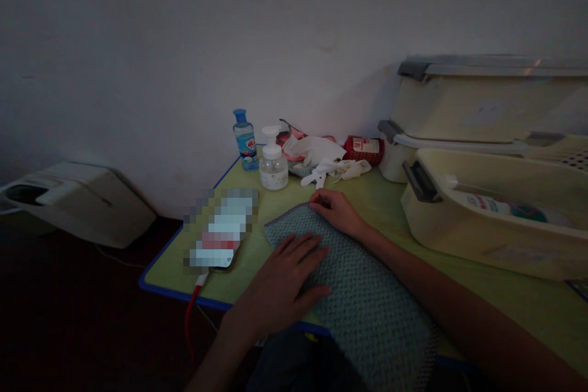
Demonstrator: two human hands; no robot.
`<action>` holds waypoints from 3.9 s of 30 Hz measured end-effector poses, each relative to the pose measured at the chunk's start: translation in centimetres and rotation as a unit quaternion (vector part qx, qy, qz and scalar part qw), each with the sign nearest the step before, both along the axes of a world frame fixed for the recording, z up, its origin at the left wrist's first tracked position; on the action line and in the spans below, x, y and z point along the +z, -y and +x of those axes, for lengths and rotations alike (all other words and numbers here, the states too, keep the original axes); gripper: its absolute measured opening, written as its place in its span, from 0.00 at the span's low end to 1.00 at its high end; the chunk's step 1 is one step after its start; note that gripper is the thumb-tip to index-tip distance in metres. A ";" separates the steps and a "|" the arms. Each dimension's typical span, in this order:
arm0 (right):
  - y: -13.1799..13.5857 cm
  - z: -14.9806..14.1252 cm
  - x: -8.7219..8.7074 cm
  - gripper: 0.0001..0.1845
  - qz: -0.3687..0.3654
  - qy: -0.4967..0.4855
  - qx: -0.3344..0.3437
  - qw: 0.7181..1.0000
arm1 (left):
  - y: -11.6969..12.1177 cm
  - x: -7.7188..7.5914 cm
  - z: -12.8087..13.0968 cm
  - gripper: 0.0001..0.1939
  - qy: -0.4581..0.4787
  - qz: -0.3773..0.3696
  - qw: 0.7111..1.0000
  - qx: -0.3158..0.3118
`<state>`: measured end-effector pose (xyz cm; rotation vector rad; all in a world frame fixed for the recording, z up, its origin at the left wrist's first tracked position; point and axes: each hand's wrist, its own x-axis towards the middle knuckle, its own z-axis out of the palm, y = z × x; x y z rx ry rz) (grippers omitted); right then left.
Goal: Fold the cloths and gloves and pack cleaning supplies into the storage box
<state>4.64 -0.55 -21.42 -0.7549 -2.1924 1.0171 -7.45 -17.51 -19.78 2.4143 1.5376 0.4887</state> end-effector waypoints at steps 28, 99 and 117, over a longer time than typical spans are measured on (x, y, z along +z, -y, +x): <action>-1.4 2.3 1.3 0.06 0.031 0.089 -0.037 0.995 | -0.3 -1.0 0.1 0.16 -0.006 0.070 0.994 0.089; 0.1 1.7 1.6 0.02 0.188 0.193 -0.065 0.961 | -6.2 1.3 -2.2 0.05 -0.085 0.005 0.937 0.339; 0.4 1.5 1.6 0.09 0.301 0.297 -0.034 0.906 | -6.5 0.6 -2.5 0.12 -0.182 0.010 0.921 0.344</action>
